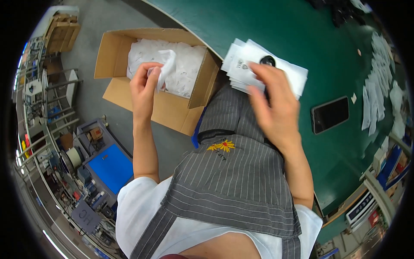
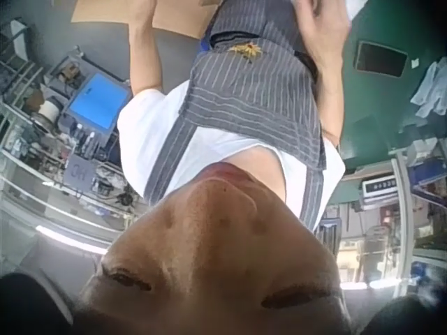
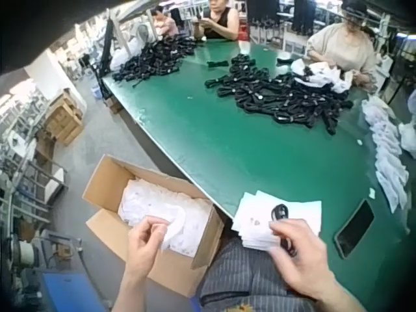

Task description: Packing black power cables into small white plastic bags at a factory workstation.

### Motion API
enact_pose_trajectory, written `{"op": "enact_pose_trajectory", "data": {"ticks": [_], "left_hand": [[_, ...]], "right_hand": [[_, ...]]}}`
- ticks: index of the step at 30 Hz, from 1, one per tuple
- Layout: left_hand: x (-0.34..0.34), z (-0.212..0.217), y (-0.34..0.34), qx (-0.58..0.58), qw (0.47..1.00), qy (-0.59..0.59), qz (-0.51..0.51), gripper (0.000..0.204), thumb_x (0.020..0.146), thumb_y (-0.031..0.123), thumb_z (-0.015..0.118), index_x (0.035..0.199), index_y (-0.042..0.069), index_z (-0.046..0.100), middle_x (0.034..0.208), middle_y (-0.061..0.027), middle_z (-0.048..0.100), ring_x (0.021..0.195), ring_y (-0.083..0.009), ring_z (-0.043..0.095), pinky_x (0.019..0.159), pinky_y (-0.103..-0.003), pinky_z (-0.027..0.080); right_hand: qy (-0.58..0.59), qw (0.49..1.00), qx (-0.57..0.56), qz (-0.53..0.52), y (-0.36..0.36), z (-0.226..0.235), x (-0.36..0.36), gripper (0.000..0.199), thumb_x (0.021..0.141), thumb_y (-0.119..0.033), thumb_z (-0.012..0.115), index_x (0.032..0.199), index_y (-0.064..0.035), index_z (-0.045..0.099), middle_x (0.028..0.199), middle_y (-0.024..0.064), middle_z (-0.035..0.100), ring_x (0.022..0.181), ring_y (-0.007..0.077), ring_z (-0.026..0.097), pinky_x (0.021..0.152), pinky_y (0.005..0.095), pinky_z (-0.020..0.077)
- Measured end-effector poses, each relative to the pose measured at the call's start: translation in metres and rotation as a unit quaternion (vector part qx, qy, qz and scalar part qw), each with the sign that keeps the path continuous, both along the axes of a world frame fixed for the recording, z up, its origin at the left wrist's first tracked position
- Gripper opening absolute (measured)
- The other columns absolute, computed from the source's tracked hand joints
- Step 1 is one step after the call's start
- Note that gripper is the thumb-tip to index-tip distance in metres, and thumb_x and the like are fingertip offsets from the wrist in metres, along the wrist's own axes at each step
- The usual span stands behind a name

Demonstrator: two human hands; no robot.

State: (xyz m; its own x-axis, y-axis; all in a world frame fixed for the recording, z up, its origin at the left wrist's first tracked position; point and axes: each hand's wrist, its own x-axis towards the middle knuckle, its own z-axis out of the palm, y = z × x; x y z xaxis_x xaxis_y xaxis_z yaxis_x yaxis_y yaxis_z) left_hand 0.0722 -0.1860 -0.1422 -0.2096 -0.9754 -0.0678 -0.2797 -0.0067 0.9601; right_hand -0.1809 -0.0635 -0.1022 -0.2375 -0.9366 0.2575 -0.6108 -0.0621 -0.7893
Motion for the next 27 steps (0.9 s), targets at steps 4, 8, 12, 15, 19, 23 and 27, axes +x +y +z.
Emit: {"op": "enact_pose_trajectory", "data": {"ticks": [4, 8, 12, 15, 19, 23, 27], "left_hand": [[-0.044, 0.044, 0.038, -0.124, 0.979, 0.050, -0.154, 0.015, 0.084, -0.001, 0.058, 0.096, 0.002, 0.066, 0.078, -0.0024, 0.058, 0.068, -0.0079, 0.051, 0.060, -0.020, 0.039], [-0.071, 0.046, 0.057, -0.218, 0.939, 0.036, -0.265, 0.024, 0.076, -0.008, 0.061, 0.097, 0.002, 0.068, 0.086, -0.0087, 0.063, 0.075, -0.0159, 0.060, 0.062, -0.023, 0.044], [-0.088, 0.041, 0.069, -0.241, 0.954, 0.074, -0.164, 0.024, 0.079, -0.009, 0.058, 0.096, 0.004, 0.070, 0.094, -0.0093, 0.063, 0.078, -0.0158, 0.060, 0.065, -0.024, 0.046], [-0.097, 0.028, 0.069, -0.207, 0.962, 0.161, -0.071, 0.022, 0.081, -0.006, 0.057, 0.095, 0.005, 0.070, 0.103, -0.0111, 0.061, 0.085, -0.0162, 0.059, 0.069, -0.025, 0.046], [-0.085, 0.031, 0.076, -0.231, 0.910, 0.088, -0.332, 0.019, 0.078, 0.002, 0.064, 0.094, 0.006, 0.072, 0.118, -0.0161, 0.054, 0.100, -0.0248, 0.055, 0.081, -0.032, 0.045], [-0.086, 0.046, 0.072, -0.170, 0.873, 0.100, -0.445, 0.020, 0.080, 0.004, 0.062, 0.098, 0.006, 0.071, 0.114, -0.0148, 0.057, 0.100, -0.0233, 0.056, 0.080, -0.031, 0.047], [-0.134, 0.064, 0.063, 0.036, 0.954, 0.185, -0.234, 0.022, 0.088, 0.012, 0.060, 0.108, 0.003, 0.065, 0.100, -0.0062, 0.061, 0.085, -0.0096, 0.056, 0.072, -0.023, 0.046]], "right_hand": [[-0.342, 0.935, 0.022, 0.097, -0.005, 0.009, 0.010, 0.063, 0.084, -0.019, 0.068, 0.137, -0.0047, 0.036, 0.121, 0.0147, 0.054, 0.107, 0.0224, 0.056, 0.090, 0.0348, 0.0452], [-0.570, 0.809, 0.115, 0.085, -0.001, 0.011, -0.011, 0.051, 0.091, -0.029, 0.060, 0.130, -0.0007, 0.043, 0.109, 0.0076, 0.060, 0.099, 0.0136, 0.057, 0.085, 0.0271, 0.0455], [-0.505, 0.863, 0.018, -0.026, 0.012, -0.002, -0.017, 0.020, 0.092, -0.020, 0.058, 0.096, -0.0005, 0.061, 0.081, -0.0015, 0.060, 0.074, 0.0055, 0.052, 0.070, 0.0209, 0.0440], [-0.536, 0.838, -0.029, -0.097, 0.025, -0.009, -0.030, 0.018, 0.092, -0.020, 0.058, 0.096, -0.0025, 0.060, 0.081, -0.0006, 0.059, 0.072, 0.0064, 0.053, 0.069, 0.0206, 0.0447], [-0.533, 0.827, -0.090, -0.155, 0.024, -0.007, -0.039, 0.019, 0.093, -0.019, 0.057, 0.097, -0.0013, 0.061, 0.080, 0.0004, 0.060, 0.071, 0.0057, 0.052, 0.067, 0.0203, 0.0445], [-0.391, 0.908, -0.090, -0.120, 0.026, -0.003, -0.046, 0.019, 0.094, -0.016, 0.054, 0.099, -0.0008, 0.064, 0.080, 0.0003, 0.062, 0.070, 0.0045, 0.051, 0.064, 0.0198, 0.0434], [-0.274, 0.958, -0.065, -0.056, 0.033, 0.002, -0.037, 0.019, 0.093, -0.014, 0.054, 0.099, -0.0002, 0.065, 0.084, 0.0040, 0.065, 0.074, 0.0094, 0.058, 0.066, 0.0243, 0.0460]]}}
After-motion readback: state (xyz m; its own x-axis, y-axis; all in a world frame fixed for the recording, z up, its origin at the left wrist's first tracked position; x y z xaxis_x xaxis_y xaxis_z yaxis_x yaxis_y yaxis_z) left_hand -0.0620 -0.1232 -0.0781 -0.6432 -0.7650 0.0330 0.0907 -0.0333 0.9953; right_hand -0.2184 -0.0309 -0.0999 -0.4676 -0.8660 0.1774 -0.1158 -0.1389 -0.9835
